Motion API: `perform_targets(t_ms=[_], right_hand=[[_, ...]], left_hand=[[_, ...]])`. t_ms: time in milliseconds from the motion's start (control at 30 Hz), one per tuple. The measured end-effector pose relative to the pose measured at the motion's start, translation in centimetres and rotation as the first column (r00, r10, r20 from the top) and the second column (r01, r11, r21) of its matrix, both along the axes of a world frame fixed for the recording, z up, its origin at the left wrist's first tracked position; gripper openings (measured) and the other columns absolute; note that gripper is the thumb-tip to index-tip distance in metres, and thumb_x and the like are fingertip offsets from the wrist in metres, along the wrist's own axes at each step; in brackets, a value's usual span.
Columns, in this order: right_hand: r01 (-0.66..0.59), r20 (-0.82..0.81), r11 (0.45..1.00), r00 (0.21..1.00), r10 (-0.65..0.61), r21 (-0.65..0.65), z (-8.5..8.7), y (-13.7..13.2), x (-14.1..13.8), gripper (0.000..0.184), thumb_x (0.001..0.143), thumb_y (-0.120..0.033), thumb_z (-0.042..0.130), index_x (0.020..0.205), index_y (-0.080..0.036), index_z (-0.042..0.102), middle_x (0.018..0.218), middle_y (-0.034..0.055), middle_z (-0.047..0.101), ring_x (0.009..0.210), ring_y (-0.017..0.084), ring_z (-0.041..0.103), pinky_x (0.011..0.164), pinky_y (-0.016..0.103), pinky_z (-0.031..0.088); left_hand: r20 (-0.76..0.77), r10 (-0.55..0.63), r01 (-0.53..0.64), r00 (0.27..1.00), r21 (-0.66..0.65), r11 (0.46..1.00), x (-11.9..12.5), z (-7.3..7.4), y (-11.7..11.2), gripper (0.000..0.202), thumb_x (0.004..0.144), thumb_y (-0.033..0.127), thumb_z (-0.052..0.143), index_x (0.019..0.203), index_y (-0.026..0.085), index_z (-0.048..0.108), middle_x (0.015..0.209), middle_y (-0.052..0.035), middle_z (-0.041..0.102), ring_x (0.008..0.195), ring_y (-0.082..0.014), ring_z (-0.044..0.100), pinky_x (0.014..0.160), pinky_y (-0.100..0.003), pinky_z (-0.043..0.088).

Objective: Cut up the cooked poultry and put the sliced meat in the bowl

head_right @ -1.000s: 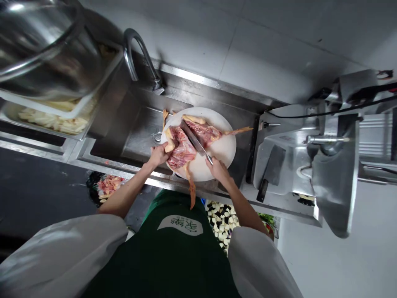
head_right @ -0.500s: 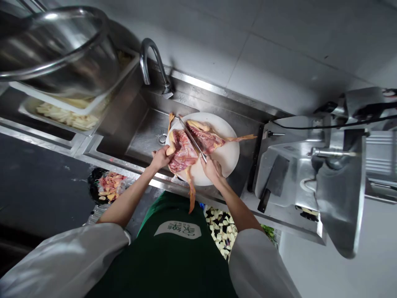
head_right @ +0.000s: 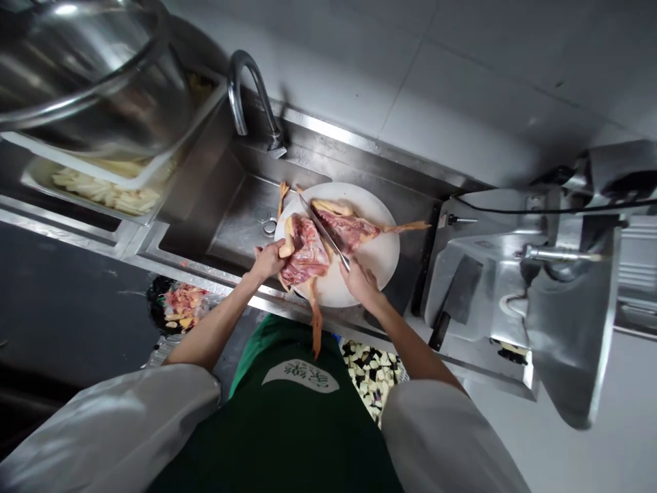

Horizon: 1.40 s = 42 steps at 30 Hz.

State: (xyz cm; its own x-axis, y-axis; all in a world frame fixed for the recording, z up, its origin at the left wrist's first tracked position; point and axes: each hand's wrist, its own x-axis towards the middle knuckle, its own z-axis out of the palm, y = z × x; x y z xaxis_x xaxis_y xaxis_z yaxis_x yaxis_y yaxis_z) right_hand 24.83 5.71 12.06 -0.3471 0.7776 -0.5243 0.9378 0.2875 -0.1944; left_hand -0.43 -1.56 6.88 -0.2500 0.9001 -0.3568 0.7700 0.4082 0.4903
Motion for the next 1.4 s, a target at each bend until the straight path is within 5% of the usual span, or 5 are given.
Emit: perform_targets(t_ms=[300,800,967,1200,1400], right_hand=[[-0.021,-0.049,1.0,0.999,0.02,-0.013,-0.5,1.8,0.9,0.05,0.108,-0.053,0.03,0.127,-0.019,0.061,0.111,0.0149,0.075,0.106,0.026,0.071,0.081,0.027,0.045],[-0.046,-0.052,0.975,0.997,0.058,0.219,1.2,0.8,-1.8,0.061,0.108,-0.054,0.023,0.134,-0.01,0.055,0.105,0.0202,0.075,0.098,0.029,0.072,0.084,0.032,0.046],[-0.044,0.012,0.998,0.999,0.043,0.045,-0.3,0.2,-2.0,0.056,0.108,-0.053,0.026,0.133,-0.014,0.057,0.108,0.0184,0.075,0.1,0.027,0.071,0.083,0.031,0.047],[-0.039,0.092,0.999,0.995,0.039,0.003,-0.6,-2.5,4.0,0.04,0.108,-0.047,0.037,0.117,-0.017,0.061,0.1,0.0141,0.076,0.096,0.025,0.072,0.077,0.028,0.042],[-0.037,0.126,0.999,0.991,0.039,-0.019,1.3,-5.0,9.4,0.032,0.107,-0.043,0.042,0.11,-0.018,0.062,0.092,0.0119,0.077,0.087,0.023,0.073,0.069,0.027,0.037]], left_hand=[[0.048,-0.035,0.036,0.998,-0.026,0.999,-1.6,-0.4,-1.5,0.021,0.095,0.029,0.05,0.11,0.021,0.062,0.096,-0.0098,0.074,0.104,-0.0329,0.067,0.094,-0.043,0.038],[0.021,0.024,-0.023,1.0,-0.007,1.0,-1.4,-1.9,-2.8,0.024,0.098,0.035,0.046,0.113,0.021,0.058,0.096,-0.0103,0.073,0.105,-0.0328,0.067,0.093,-0.043,0.037],[0.004,0.017,-0.017,1.0,-0.007,1.0,-1.5,-1.7,-2.9,0.026,0.099,0.04,0.046,0.112,0.021,0.059,0.098,-0.0111,0.073,0.105,-0.0339,0.067,0.093,-0.043,0.036],[0.025,0.014,-0.014,1.0,0.004,1.0,-1.6,-1.8,-3.0,0.026,0.098,0.038,0.047,0.115,0.02,0.057,0.101,-0.0121,0.073,0.107,-0.0333,0.066,0.09,-0.04,0.036],[0.06,0.061,-0.062,0.996,0.028,0.998,-1.9,-2.7,-4.2,0.029,0.099,0.041,0.045,0.112,0.019,0.058,0.097,-0.0105,0.072,0.098,-0.0324,0.067,0.091,-0.042,0.036]])
